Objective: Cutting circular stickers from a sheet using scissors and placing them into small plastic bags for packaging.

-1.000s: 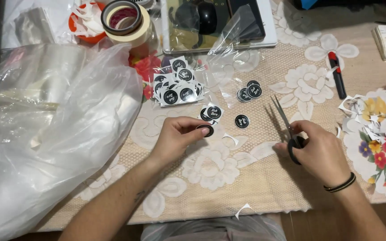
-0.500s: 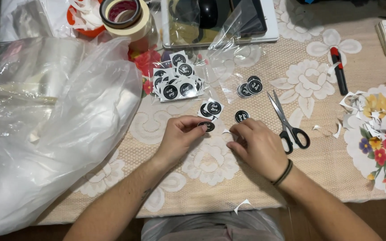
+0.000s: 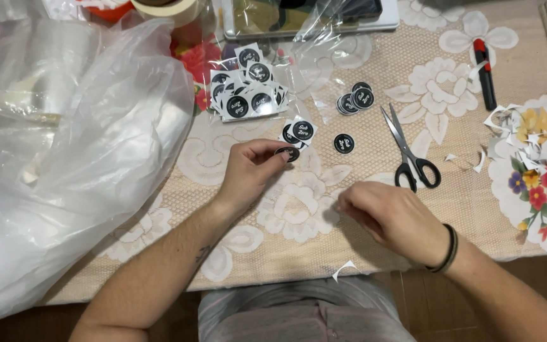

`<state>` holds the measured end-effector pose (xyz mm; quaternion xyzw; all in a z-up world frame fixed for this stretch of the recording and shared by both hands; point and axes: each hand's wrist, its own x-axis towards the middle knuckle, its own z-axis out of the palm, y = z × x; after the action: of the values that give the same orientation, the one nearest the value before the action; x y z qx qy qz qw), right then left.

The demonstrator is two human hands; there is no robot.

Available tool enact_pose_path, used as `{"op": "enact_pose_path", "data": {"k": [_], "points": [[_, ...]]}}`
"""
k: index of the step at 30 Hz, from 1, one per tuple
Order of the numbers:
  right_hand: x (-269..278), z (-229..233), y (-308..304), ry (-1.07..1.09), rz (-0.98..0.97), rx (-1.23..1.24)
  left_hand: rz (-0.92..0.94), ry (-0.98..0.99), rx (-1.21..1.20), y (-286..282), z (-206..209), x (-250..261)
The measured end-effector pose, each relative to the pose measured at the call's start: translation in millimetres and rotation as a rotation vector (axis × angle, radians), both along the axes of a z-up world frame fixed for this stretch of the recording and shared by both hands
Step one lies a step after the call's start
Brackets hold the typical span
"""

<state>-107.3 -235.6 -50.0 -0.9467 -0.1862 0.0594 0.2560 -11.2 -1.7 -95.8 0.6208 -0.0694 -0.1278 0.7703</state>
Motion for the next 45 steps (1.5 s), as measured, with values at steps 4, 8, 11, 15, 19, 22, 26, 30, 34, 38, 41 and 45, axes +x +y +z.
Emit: {"op": "enact_pose_path", "data": {"k": [4, 8, 11, 15, 19, 22, 26, 30, 34, 38, 41, 45], "points": [[-34.3, -4.2, -17.6, -0.118, 0.343, 0.077, -0.052, 0.049, 0.023, 3.3, -9.5, 2.5], [-53.3, -14.7, -18.0, -0.093, 0.444, 0.013, -0.044, 0.043, 0.019, 2.1, -13.0, 3.2], [-59.5, -26.9, -17.5, -0.108, 0.499, -0.064, -0.036, 0.065, 0.001, 2.4, -12.6, 2.6], [-52.6, -11.6, -11.5, -0.204, 0.583, -0.061, -0.025, 0.149, -0.024, 2.8, -7.8, 3.3], [-52.6, -25.8, -14.8, -0.182, 0.609, -0.136, -0.033, 0.124, -0.024, 2.8, -8.8, 4.4], [-49.9, -28.6, -13.9, -0.125, 0.624, -0.123, -0.028, 0.162, -0.029, 3.3, -6.9, 5.7], [-49.2, -30.2, -10.3, 0.003, 0.519, -0.135, -0.032, 0.179, -0.046, 3.0, -10.3, 6.4], [-52.0, -29.5, -7.9, -0.017, 0.534, -0.244, -0.034, 0.177, -0.052, 3.8, -13.1, 7.4], [-58.2, -32.9, -5.4, -0.059, 0.554, -0.307, -0.028, 0.176, -0.043, 2.9, -12.1, 7.5], [-54.7, -30.0, -11.3, -0.103, 0.56, -0.288, -0.03, 0.195, -0.036, 2.5, -10.6, 8.5], [-41.9, -22.5, -39.2, -0.102, 0.403, -0.159, -0.031, 0.2, -0.024, 3.0, -8.2, 7.8], [-11.3, -3.9, -113.9, -0.117, -0.166, -0.464, -0.041, 0.199, -0.031, 2.9, -9.8, 8.1]]}}
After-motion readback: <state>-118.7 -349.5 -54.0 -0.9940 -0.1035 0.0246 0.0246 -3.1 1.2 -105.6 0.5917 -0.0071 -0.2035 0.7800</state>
